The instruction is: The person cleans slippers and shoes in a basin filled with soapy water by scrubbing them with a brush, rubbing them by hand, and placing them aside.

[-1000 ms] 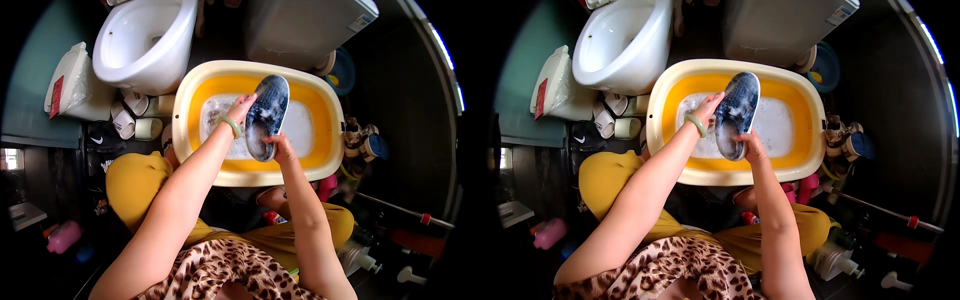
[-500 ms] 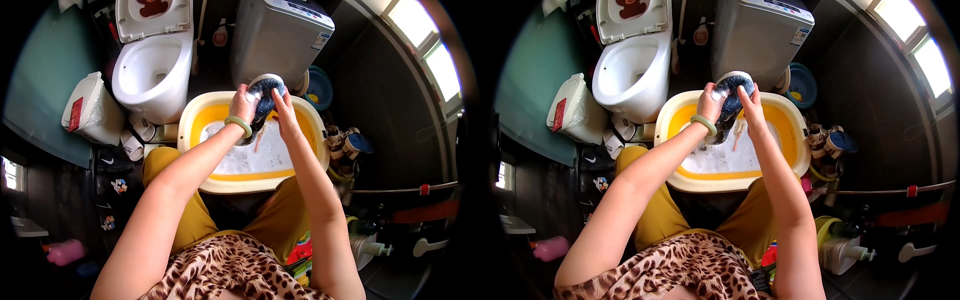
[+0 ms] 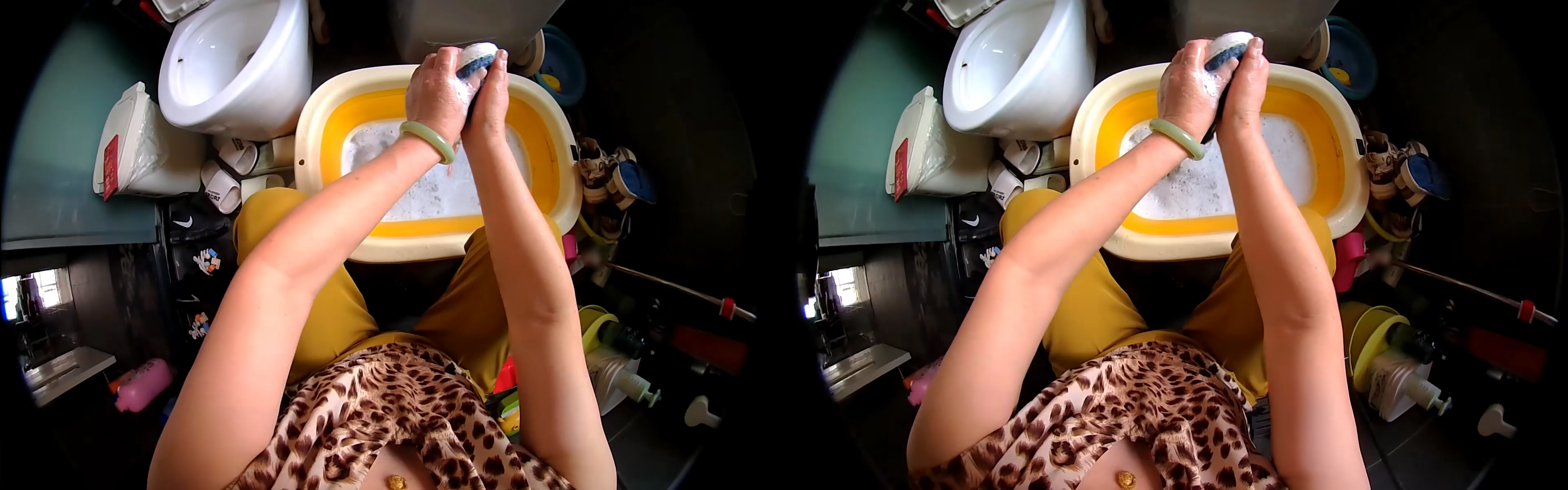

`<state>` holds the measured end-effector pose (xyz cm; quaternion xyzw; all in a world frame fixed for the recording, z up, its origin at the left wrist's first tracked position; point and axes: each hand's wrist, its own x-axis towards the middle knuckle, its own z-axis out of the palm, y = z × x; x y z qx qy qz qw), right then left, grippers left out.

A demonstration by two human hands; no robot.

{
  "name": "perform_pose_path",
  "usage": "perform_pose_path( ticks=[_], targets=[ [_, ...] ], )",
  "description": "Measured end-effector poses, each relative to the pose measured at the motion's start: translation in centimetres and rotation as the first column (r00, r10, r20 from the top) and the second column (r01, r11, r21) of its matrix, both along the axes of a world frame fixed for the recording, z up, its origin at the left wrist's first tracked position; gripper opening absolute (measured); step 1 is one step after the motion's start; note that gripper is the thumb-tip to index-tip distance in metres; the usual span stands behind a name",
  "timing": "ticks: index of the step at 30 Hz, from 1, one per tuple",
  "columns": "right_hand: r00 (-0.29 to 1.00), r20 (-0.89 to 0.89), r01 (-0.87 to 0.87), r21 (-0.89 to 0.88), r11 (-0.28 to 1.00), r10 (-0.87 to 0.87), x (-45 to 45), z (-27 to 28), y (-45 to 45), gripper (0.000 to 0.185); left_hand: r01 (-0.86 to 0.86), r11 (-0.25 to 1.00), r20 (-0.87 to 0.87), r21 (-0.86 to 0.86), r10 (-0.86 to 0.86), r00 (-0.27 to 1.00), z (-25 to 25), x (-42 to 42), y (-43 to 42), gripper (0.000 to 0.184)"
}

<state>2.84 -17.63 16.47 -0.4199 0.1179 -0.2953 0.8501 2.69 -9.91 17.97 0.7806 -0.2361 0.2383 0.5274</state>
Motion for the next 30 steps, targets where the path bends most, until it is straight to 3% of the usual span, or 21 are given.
perform_pose_path(
  ticks=[1,3,5,9,11,15,20,22,30],
  targets=[
    [1.000,-0.019,0.005,0.028,1.000,-0.004,0.2,-0.1,0.3,0.036,-0.012,1.000,-0.010,0.002,0.012,1.000,0.1,0.0,-0.2,0.027],
    [0.998,-0.035,0.053,-0.083,0.995,-0.056,0.1,-0.1,0.9,0.038,-0.018,1.000,-0.026,0.008,0.018,1.000,0.0,0.2,-0.2,0.029],
    [0.991,-0.122,0.054,0.021,0.998,-0.051,1.0,-1.2,0.5,0.039,-0.016,0.999,-0.086,0.043,0.019,0.996,0.1,0.3,-0.1,0.029],
    [0.998,-0.060,0.023,0.104,0.994,-0.017,1.2,-1.5,-0.1,0.040,0.002,0.987,-0.010,0.163,0.000,1.000,0.2,1.0,-0.1,0.031],
    [0.990,-0.120,0.102,0.264,0.959,-0.072,1.6,-1.7,-0.3,0.042,-0.005,0.989,0.022,0.148,0.002,1.000,0.2,0.9,-0.1,0.031],
    [0.993,-0.079,0.112,0.321,0.940,-0.091,2.1,-2.7,-0.4,0.044,0.036,0.984,0.007,0.176,-0.038,0.999,0.0,1.0,0.0,0.031],
    [0.993,-0.120,0.063,0.346,0.936,-0.022,1.0,-1.5,0.1,0.044,0.069,0.986,0.025,0.155,-0.073,0.997,-0.3,1.6,0.0,0.041],
    [0.987,-0.154,0.091,0.265,0.960,-0.051,0.8,-1.7,0.0,0.044,0.078,0.988,0.013,0.135,-0.080,0.997,-0.1,1.6,0.1,0.042],
    [0.980,-0.168,0.147,0.241,0.959,-0.108,0.2,-0.9,-0.4,0.042,0.145,0.989,0.011,0.015,-0.145,0.989,0.4,1.9,0.2,0.051]
  ],
)
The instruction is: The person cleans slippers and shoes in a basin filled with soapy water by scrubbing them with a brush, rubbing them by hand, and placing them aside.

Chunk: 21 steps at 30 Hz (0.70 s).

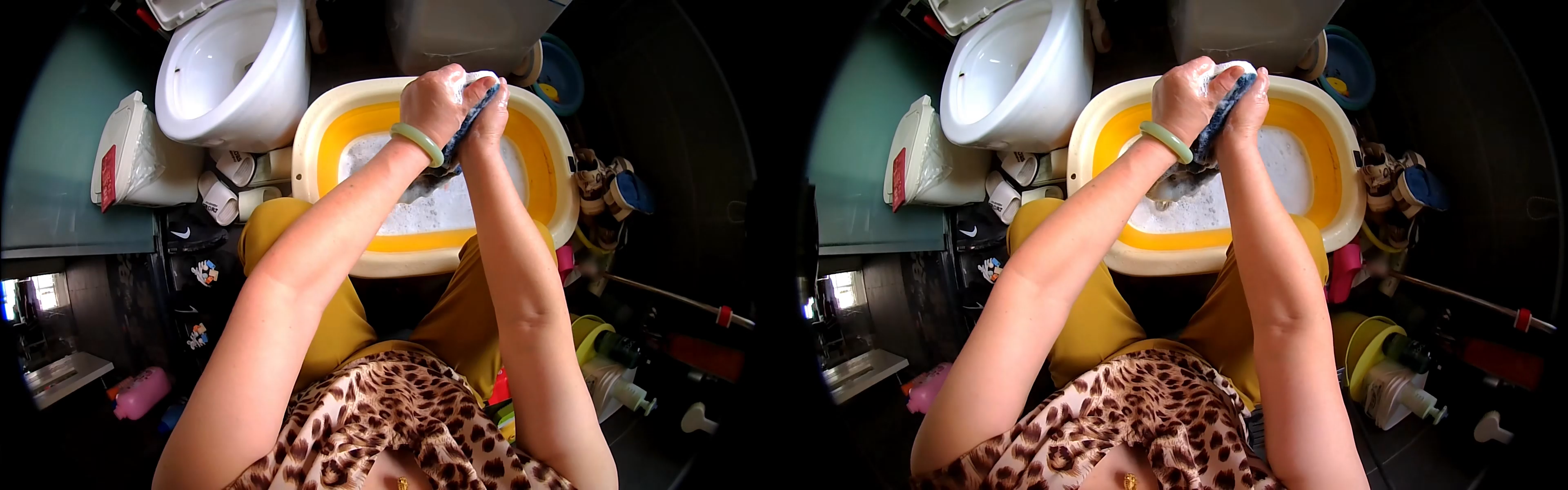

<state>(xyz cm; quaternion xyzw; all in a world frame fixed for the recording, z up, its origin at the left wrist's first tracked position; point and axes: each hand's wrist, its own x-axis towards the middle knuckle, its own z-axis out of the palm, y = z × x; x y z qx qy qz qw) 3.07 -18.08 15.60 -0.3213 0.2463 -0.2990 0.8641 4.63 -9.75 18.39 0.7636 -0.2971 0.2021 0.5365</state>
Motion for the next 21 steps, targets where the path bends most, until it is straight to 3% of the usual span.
perform_pose_path(
  ticks=[5,8,10,15,21],
  targets=[
    [0.997,-0.026,0.069,-0.052,0.996,-0.070,-0.6,1.1,0.4,0.040,0.068,0.996,-0.086,-0.055,-0.072,0.994,0.4,0.1,0.2,0.061],
    [0.999,-0.017,0.033,-0.024,0.999,-0.033,-0.5,1.0,0.1,0.037,0.079,0.996,-0.083,-0.049,-0.083,0.993,0.6,0.1,0.3,0.062],
    [0.995,0.090,-0.060,0.083,0.995,0.052,-0.6,1.2,0.2,0.037,0.070,0.993,-0.083,-0.090,-0.078,0.994,0.7,0.3,0.1,0.062],
    [0.987,0.125,-0.114,0.076,0.991,0.104,-0.4,0.9,0.0,0.037,0.045,0.975,-0.105,-0.219,-0.070,0.992,0.4,0.6,-0.1,0.059],
    [0.971,0.171,-0.190,0.114,0.975,0.169,-1.5,2.4,0.7,0.038,0.071,0.974,-0.101,-0.213,-0.095,0.990,0.2,1.2,-0.3,0.055]
  ],
)
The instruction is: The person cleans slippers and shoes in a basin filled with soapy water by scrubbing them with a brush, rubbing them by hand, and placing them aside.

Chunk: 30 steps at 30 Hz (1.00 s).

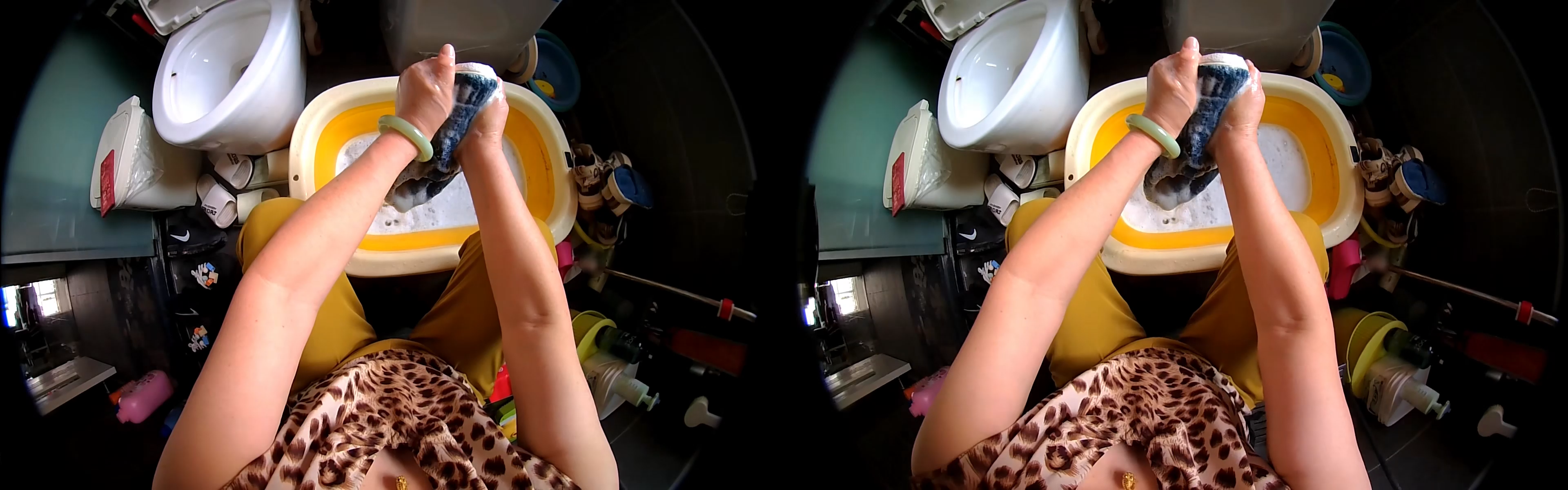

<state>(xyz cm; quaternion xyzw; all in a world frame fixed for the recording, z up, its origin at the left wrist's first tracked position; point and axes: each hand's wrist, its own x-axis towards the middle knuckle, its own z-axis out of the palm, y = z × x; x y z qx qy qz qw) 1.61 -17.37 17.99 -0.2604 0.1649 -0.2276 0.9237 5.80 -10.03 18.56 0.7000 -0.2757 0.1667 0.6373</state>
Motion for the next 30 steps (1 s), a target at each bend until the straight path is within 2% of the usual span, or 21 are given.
perform_pose_path(
  ticks=[3,6,7,8,9,10,11,12,13,14,15,16,18,19,20,21,22,24,26,29,30],
  targets=[
    [0.998,-0.059,-0.011,0.000,1.000,0.011,-0.6,1.0,0.4,0.038,0.055,0.997,-0.032,-0.058,-0.057,0.998,0.1,-0.1,0.1,0.053],
    [1.000,-0.029,-0.007,-0.065,0.998,0.005,-0.1,-0.4,-0.5,0.038,0.055,0.994,-0.036,-0.094,-0.059,0.998,0.2,-0.2,0.1,0.052],
    [0.999,-0.044,-0.025,-0.137,0.990,0.019,0.2,-0.9,-0.9,0.044,0.056,0.994,-0.037,-0.094,-0.060,0.998,0.0,-0.1,-0.1,0.052],
    [0.998,-0.062,-0.045,-0.208,0.977,0.033,0.6,-1.4,-1.3,0.052,0.034,0.995,0.063,-0.095,-0.028,0.998,-0.2,0.1,-0.3,0.053],
    [0.997,-0.063,-0.046,-0.208,0.977,0.034,0.7,-1.4,-1.3,0.052,0.011,0.995,0.163,-0.097,0.005,0.987,-0.5,0.4,-0.5,0.054],
    [0.999,-0.048,0.009,-0.198,0.980,-0.019,0.8,-1.3,-1.3,0.044,0.010,0.995,0.162,-0.097,0.006,0.987,-0.8,0.7,-0.5,0.054],
    [0.997,-0.034,0.065,-0.187,0.980,-0.073,0.9,-1.3,-1.2,0.037,0.012,0.996,0.238,-0.083,0.008,0.971,-1.1,1.0,-0.5,0.052],
    [0.997,-0.034,0.065,-0.187,0.980,-0.073,1.0,-1.3,-1.3,0.037,0.013,0.998,0.312,-0.069,0.009,0.950,-1.0,1.1,-0.4,0.051],
    [0.999,-0.018,0.045,-0.146,0.988,-0.048,1.0,-1.2,-1.3,0.037,0.014,0.998,0.312,-0.069,0.008,0.950,-1.0,1.2,-0.2,0.051],
    [1.000,-0.001,0.025,-0.106,0.994,-0.025,1.0,-1.2,-1.4,0.037,0.155,0.985,0.030,-0.076,-0.154,0.988,-0.9,1.3,0.1,0.049],
    [1.000,-0.002,0.027,-0.107,0.994,-0.027,0.8,-0.9,-1.1,0.037,0.285,0.951,-0.250,-0.123,-0.308,0.918,-0.6,1.3,0.2,0.048],
    [0.998,-0.031,0.060,-0.102,0.993,-0.063,0.6,-0.6,-0.8,0.039,0.286,0.950,-0.251,-0.124,-0.309,0.917,-0.4,1.0,0.3,0.048],
    [0.993,-0.054,0.096,-0.101,0.990,-0.102,0.7,-0.5,-0.9,0.041,0.084,0.996,-0.102,-0.016,-0.085,0.991,0.0,0.1,0.3,0.048],
    [0.952,-0.173,0.206,-0.240,0.949,-0.251,1.2,-1.5,-1.4,0.044,0.086,0.996,-0.100,-0.016,-0.087,0.991,0.2,-0.2,0.3,0.048],
    [0.875,-0.267,0.288,-0.384,0.877,-0.404,1.6,-2.5,-1.8,0.048,-0.046,0.990,-0.029,0.135,0.051,0.998,0.3,-0.6,0.4,0.046],
    [0.837,-0.262,0.326,-0.468,0.821,-0.481,1.9,-2.7,-2.0,0.055,-0.186,0.944,0.064,0.272,0.175,0.983,0.3,-1.1,0.4,0.044],
    [0.836,-0.259,0.329,-0.469,0.820,-0.484,1.9,-3.0,-2.2,0.055,-0.175,0.957,0.052,0.229,0.168,0.984,0.6,-1.9,0.3,0.031],
    [0.767,-0.275,0.344,-0.587,0.733,-0.580,1.9,-3.1,-2.5,0.057,-0.347,0.918,0.277,0.191,0.288,0.917,-0.7,-2.4,-0.2,0.027],
    [0.761,-0.268,0.326,-0.628,0.706,-0.591,1.8,-2.8,-2.4,0.057,-0.374,0.884,0.309,0.282,0.285,0.907,-1.0,-3.9,-0.3,0.045],
    [0.755,-0.263,0.247,-0.734,0.633,-0.600,2.1,-2.9,-2.0,0.057,-0.309,0.918,0.185,0.247,0.269,0.945,-1.2,-4.0,-1.1,0.048],
    [0.840,-0.156,0.262,-0.723,0.640,-0.520,2.3,-3.2,-1.5,0.055,-0.315,0.930,0.181,0.188,0.282,0.942,-0.9,-2.9,-1.0,0.049]
  ],
)
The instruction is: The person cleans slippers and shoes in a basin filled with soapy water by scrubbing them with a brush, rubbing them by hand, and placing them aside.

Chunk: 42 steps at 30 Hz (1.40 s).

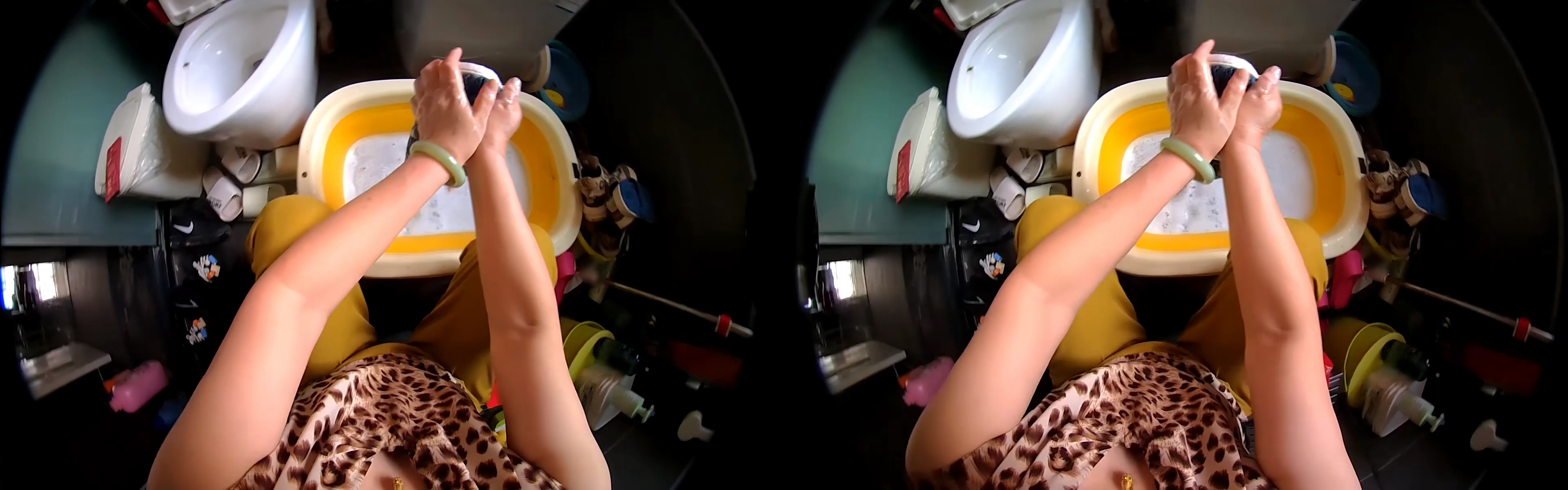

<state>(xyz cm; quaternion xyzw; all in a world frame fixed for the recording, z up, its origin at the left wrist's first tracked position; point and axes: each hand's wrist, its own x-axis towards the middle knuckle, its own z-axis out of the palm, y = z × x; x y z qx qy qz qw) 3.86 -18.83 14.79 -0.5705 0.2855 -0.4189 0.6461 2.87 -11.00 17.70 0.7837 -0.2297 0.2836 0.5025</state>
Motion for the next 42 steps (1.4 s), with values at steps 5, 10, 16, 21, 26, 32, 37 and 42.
perform_pose_path(
  ticks=[5,10,16,21,26,32,37,42],
  targets=[
    [0.989,0.122,-0.085,0.009,0.996,0.083,-1.4,1.5,0.9,0.047,0.030,0.990,0.000,-0.139,-0.030,1.000,-0.2,1.7,-0.7,0.047],
    [0.957,0.234,-0.211,0.167,0.963,0.169,-2.7,3.7,1.6,0.044,0.022,0.979,-0.117,-0.202,-0.047,0.992,1.2,1.4,-0.8,0.046],
    [0.931,0.315,-0.233,0.123,0.965,0.185,-2.5,3.3,1.0,0.034,0.044,0.985,-0.013,-0.168,-0.046,0.999,1.2,2.0,-0.6,0.035],
    [0.906,0.366,-0.301,0.209,0.930,0.211,-2.8,3.9,1.2,0.032,0.011,0.992,0.158,-0.128,0.009,0.987,0.9,2.3,-0.4,0.035],
    [0.880,0.395,-0.374,0.233,0.898,0.264,-3.3,4.4,1.4,0.034,0.078,0.963,0.125,-0.259,-0.047,0.991,1.1,2.3,-0.5,0.043],
    [0.894,0.373,-0.360,0.264,0.895,0.249,-3.4,4.2,1.3,0.036,0.088,0.985,0.183,-0.149,-0.060,0.981,0.1,2.9,-0.5,0.027],
    [0.883,0.366,-0.423,0.345,0.838,0.295,-3.1,3.8,0.9,0.037,0.078,0.995,0.284,-0.060,-0.057,0.957,-0.6,3.7,-0.6,0.006],
    [0.857,0.401,-0.475,0.374,0.797,0.323,-2.9,3.7,0.9,0.037,0.096,0.995,0.319,-0.019,-0.085,0.944,-0.2,3.6,-0.2,0.003]
  ],
)
